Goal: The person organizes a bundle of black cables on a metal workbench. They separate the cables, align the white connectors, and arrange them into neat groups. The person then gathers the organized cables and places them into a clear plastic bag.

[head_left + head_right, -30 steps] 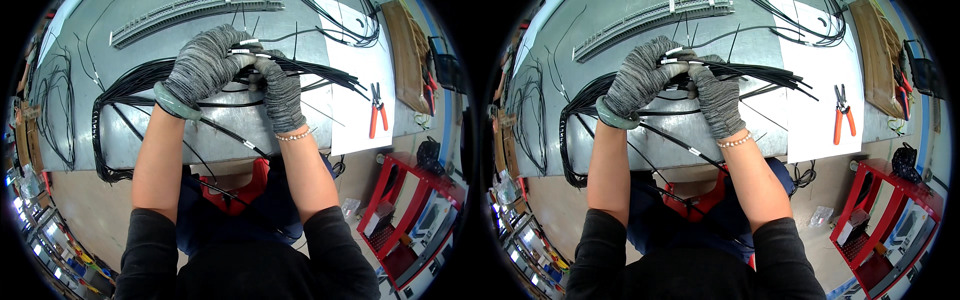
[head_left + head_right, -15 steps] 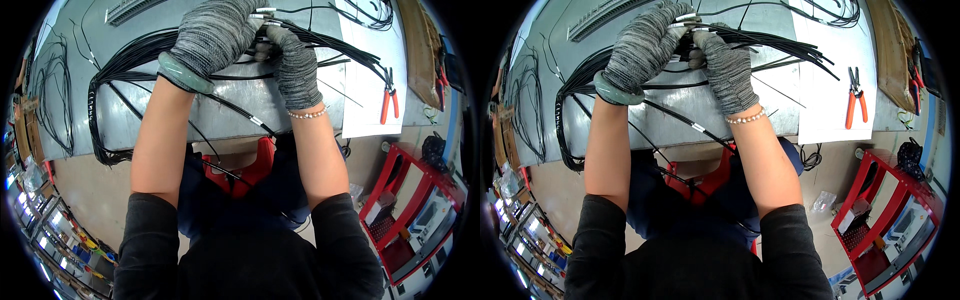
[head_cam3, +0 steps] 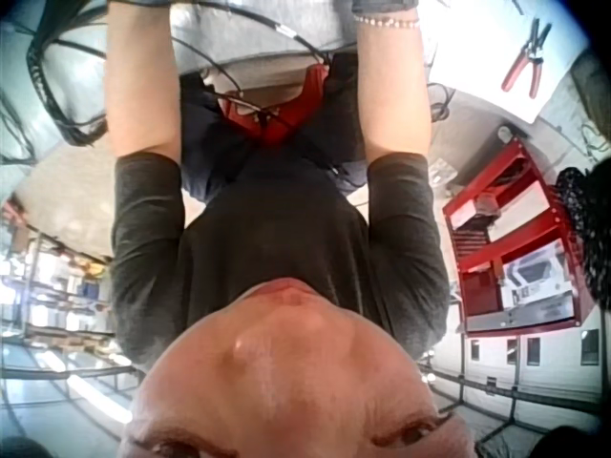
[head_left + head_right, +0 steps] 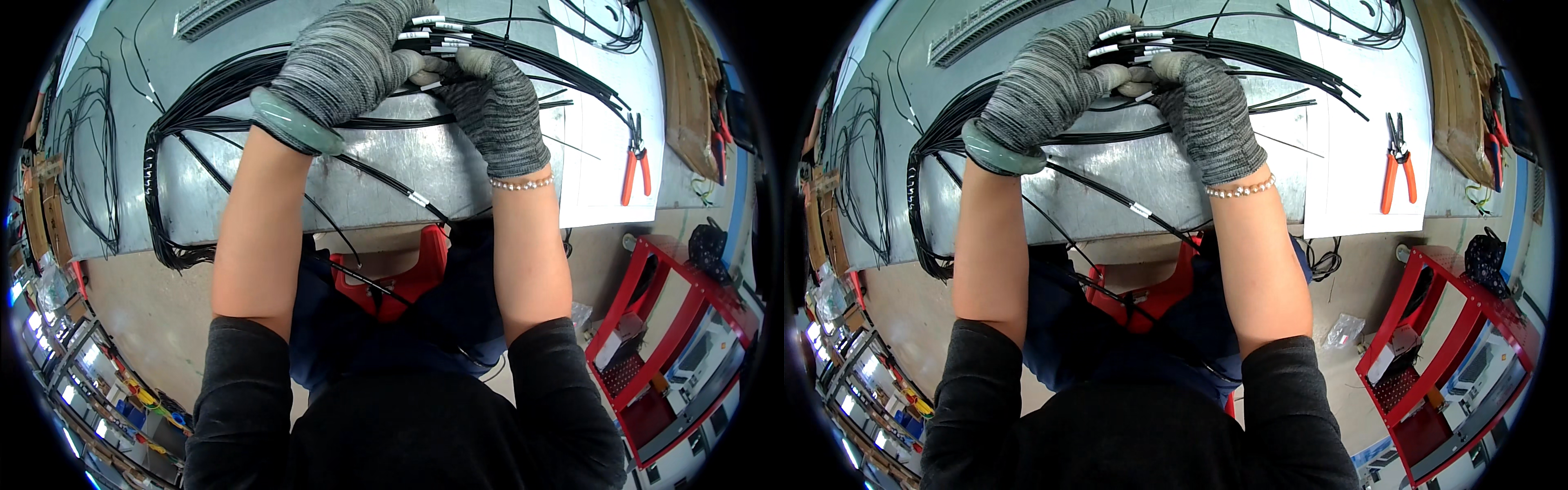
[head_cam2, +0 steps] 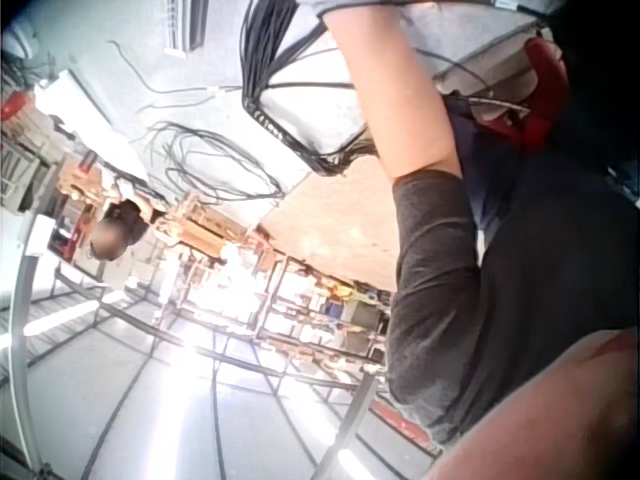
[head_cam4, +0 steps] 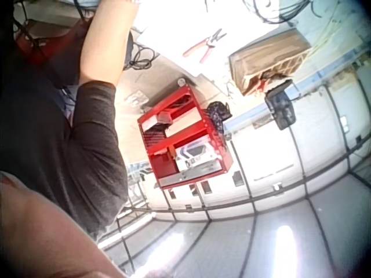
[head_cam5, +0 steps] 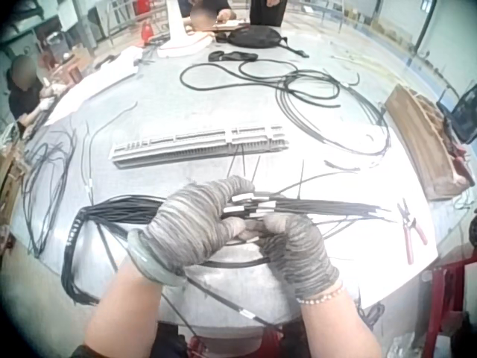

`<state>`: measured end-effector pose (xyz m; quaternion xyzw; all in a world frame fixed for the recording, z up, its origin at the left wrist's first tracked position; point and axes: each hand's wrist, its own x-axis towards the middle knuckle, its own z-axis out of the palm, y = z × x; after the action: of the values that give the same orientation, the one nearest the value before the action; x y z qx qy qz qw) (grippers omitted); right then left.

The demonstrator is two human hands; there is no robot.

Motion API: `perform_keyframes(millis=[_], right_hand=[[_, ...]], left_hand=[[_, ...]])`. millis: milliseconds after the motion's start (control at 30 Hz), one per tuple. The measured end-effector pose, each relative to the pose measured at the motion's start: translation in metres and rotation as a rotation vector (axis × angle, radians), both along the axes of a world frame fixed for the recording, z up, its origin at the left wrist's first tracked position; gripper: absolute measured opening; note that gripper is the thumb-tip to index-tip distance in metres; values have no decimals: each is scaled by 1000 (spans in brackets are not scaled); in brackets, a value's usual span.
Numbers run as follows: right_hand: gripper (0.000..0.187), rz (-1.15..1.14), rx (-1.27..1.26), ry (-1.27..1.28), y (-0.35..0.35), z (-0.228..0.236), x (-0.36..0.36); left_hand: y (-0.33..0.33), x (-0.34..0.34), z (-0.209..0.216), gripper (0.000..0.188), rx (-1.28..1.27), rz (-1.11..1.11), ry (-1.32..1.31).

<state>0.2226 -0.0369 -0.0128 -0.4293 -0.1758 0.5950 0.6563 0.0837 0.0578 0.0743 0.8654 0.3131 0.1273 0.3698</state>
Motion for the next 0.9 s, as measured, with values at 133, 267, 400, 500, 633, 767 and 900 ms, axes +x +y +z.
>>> perform_keyframes(millis=[133, 267, 400, 500, 633, 767, 900], right_hand=[[13, 144, 154, -677, -1, 6, -1], [15, 123, 183, -1489, -3, 2, 11], [18, 18, 42, -1032, -6, 10, 7], [23, 23, -151, -925, -10, 29, 1], [26, 168, -83, -1043, -15, 39, 3], [29, 178, -62, -965, -18, 37, 3], [28, 204, -192, -681, -18, 49, 2]], left_hand=[[2, -4, -29, 41, -41, 92, 30], [3, 0, -19, 37, -36, 115, 28], [6, 0, 1, 26, -139, 128, -150], [0, -3, -3, 24, -48, 186, -248], [9, -5, -4, 28, -103, 155, -93], [11, -8, -31, 34, -40, 152, -95], [20, -13, -19, 29, -58, 143, -272]])
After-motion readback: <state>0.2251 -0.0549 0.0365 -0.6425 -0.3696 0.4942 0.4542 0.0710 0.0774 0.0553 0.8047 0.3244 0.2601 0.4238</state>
